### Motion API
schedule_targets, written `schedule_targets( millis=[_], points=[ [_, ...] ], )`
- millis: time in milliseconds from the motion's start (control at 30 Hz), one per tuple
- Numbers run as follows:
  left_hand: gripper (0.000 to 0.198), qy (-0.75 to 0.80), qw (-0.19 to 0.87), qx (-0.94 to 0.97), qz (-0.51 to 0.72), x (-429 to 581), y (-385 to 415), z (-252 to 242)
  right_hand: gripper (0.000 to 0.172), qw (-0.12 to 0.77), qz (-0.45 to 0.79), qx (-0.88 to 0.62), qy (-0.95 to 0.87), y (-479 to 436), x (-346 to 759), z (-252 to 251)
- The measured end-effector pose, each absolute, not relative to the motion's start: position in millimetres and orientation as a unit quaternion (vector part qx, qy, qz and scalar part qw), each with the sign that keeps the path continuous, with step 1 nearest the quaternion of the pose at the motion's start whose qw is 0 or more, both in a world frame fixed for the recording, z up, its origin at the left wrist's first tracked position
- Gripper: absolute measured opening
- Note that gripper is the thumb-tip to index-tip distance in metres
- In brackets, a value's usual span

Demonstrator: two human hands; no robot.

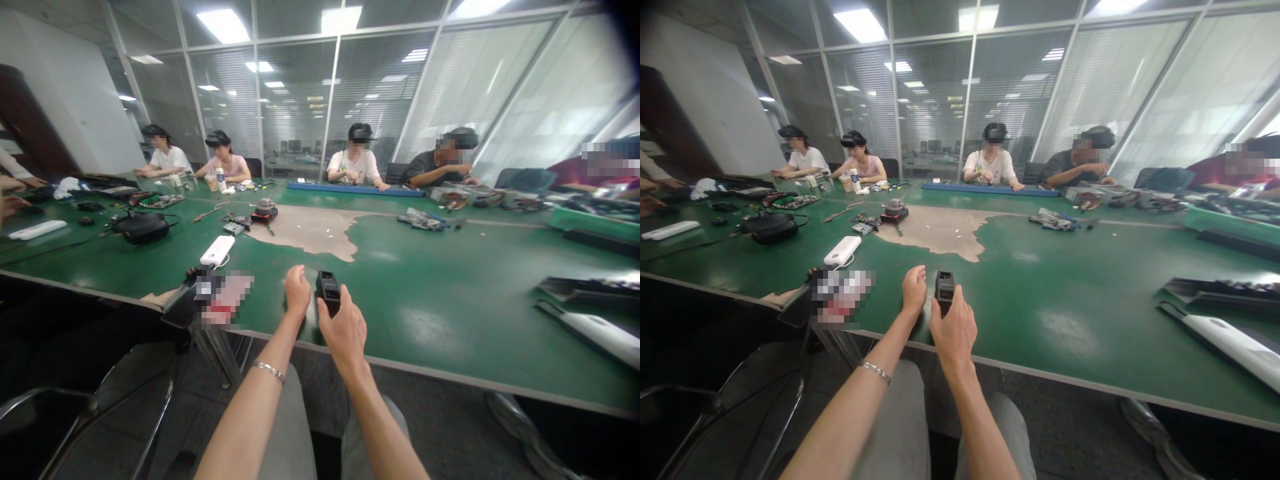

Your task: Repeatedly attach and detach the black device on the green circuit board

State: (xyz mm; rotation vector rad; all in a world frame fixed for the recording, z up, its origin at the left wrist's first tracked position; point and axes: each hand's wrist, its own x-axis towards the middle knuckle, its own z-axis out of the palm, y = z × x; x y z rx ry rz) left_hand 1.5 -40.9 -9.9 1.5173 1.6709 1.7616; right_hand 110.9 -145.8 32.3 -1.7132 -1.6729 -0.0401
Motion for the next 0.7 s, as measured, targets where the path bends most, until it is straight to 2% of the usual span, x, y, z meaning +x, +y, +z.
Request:
schedule_targets(
  millis=[333,700],
  points=[
    [0.036,0.588,0.143,0.529,0.595,2.7,-42.2,-5.9,0.069,0.361,-0.001,-0.653,-0.666,-145.8,115.7,20.5],
    [0.032,0.566,0.174,0.572,0.568,4.9,-47.6,-3.0,0.069,0.334,0.019,-0.703,-0.627,-144.2,115.6,12.9]
  ],
)
